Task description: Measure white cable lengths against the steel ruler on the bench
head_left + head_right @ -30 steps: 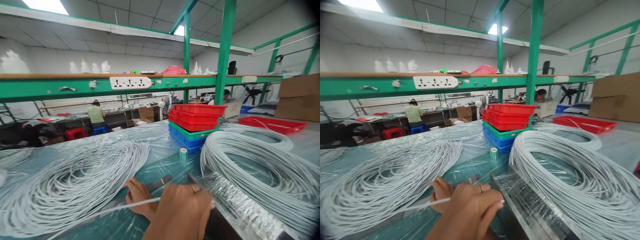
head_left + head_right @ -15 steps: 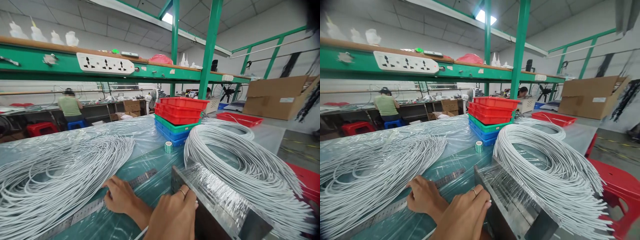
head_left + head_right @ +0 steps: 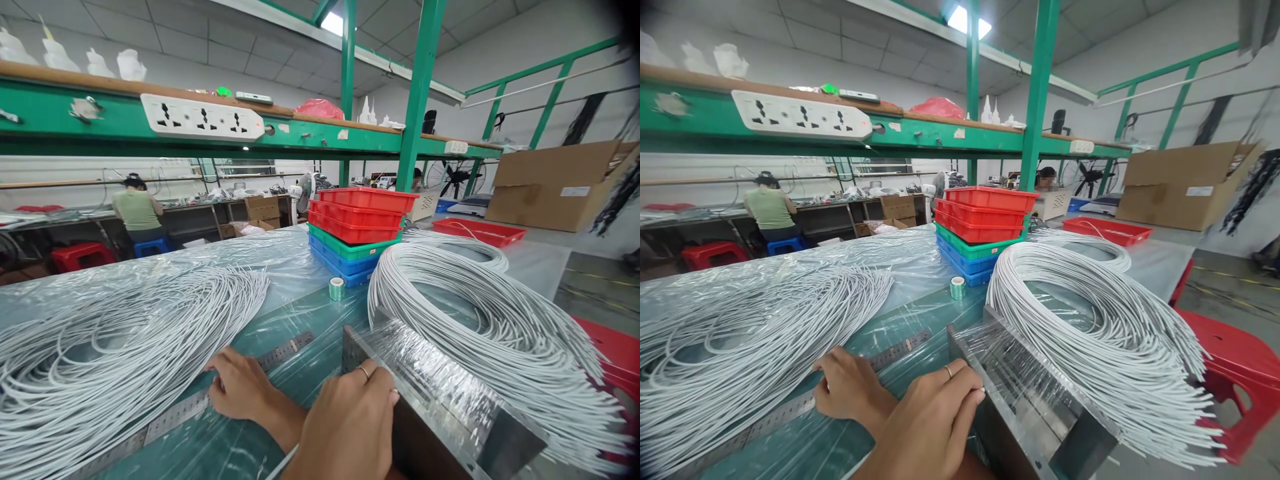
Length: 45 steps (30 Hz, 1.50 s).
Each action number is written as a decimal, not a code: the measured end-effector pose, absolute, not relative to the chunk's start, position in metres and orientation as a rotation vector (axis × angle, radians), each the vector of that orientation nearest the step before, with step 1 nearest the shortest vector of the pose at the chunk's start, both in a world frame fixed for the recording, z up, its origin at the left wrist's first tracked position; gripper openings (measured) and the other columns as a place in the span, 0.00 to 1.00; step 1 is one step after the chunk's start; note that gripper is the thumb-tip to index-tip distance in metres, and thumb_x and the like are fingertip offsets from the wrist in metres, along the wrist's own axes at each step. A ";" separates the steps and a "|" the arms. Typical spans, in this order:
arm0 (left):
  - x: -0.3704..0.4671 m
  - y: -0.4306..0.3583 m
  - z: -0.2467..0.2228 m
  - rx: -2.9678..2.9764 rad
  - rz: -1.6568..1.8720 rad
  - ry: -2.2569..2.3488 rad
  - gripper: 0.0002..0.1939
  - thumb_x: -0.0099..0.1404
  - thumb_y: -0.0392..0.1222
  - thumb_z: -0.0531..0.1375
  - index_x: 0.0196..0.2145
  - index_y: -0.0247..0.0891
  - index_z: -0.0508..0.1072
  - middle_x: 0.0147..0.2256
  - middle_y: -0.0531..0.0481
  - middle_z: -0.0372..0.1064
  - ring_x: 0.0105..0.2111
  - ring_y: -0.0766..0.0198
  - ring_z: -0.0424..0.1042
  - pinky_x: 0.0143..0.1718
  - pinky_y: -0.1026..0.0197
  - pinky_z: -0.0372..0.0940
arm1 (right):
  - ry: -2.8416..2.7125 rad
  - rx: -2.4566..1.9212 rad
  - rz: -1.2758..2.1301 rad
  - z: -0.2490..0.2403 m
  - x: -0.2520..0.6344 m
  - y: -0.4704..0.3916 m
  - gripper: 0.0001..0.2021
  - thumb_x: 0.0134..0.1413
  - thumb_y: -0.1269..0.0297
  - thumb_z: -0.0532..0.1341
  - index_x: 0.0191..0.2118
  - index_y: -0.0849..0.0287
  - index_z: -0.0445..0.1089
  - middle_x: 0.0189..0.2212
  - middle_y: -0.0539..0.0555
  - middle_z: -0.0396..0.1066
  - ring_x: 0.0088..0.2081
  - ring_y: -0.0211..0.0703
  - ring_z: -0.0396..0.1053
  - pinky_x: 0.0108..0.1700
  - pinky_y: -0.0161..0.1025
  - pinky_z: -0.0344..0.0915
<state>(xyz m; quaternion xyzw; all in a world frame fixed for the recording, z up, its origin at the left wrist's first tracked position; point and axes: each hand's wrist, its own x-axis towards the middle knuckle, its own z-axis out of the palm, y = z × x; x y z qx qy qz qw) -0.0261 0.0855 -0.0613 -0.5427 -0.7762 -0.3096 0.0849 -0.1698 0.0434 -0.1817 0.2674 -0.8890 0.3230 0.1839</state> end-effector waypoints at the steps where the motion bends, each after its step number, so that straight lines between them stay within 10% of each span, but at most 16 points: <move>1: -0.026 0.085 -0.060 -1.620 -0.913 -2.321 0.08 0.71 0.33 0.47 0.35 0.44 0.59 0.33 0.48 0.66 0.28 0.53 0.69 0.25 0.50 0.56 | -2.510 0.754 0.911 -0.181 -0.170 0.043 0.19 0.59 0.65 0.56 0.56 0.56 0.69 0.53 0.54 0.73 0.43 0.49 0.76 0.41 0.40 0.72; 26: -0.014 0.090 -0.069 -1.420 -0.720 -2.127 0.11 0.68 0.26 0.47 0.36 0.43 0.59 0.31 0.54 0.64 0.22 0.56 0.65 0.20 0.51 0.49 | -2.495 0.787 0.959 -0.180 -0.169 0.045 0.17 0.61 0.66 0.57 0.54 0.58 0.71 0.52 0.56 0.75 0.38 0.48 0.77 0.36 0.42 0.72; 37: -0.009 0.100 -0.083 -1.284 -0.682 -2.133 0.22 0.44 0.29 0.59 0.36 0.44 0.56 0.32 0.55 0.64 0.19 0.57 0.58 0.22 0.51 0.40 | -2.508 0.748 0.956 -0.179 -0.167 0.043 0.14 0.62 0.68 0.57 0.52 0.57 0.70 0.50 0.54 0.75 0.43 0.50 0.77 0.43 0.44 0.73; 45: -0.010 0.095 -0.073 -1.337 -0.700 -2.079 0.20 0.45 0.28 0.57 0.35 0.43 0.57 0.31 0.55 0.63 0.19 0.58 0.58 0.19 0.52 0.44 | -2.517 0.753 0.962 -0.181 -0.168 0.043 0.14 0.63 0.68 0.57 0.52 0.56 0.71 0.51 0.54 0.75 0.44 0.49 0.77 0.43 0.43 0.74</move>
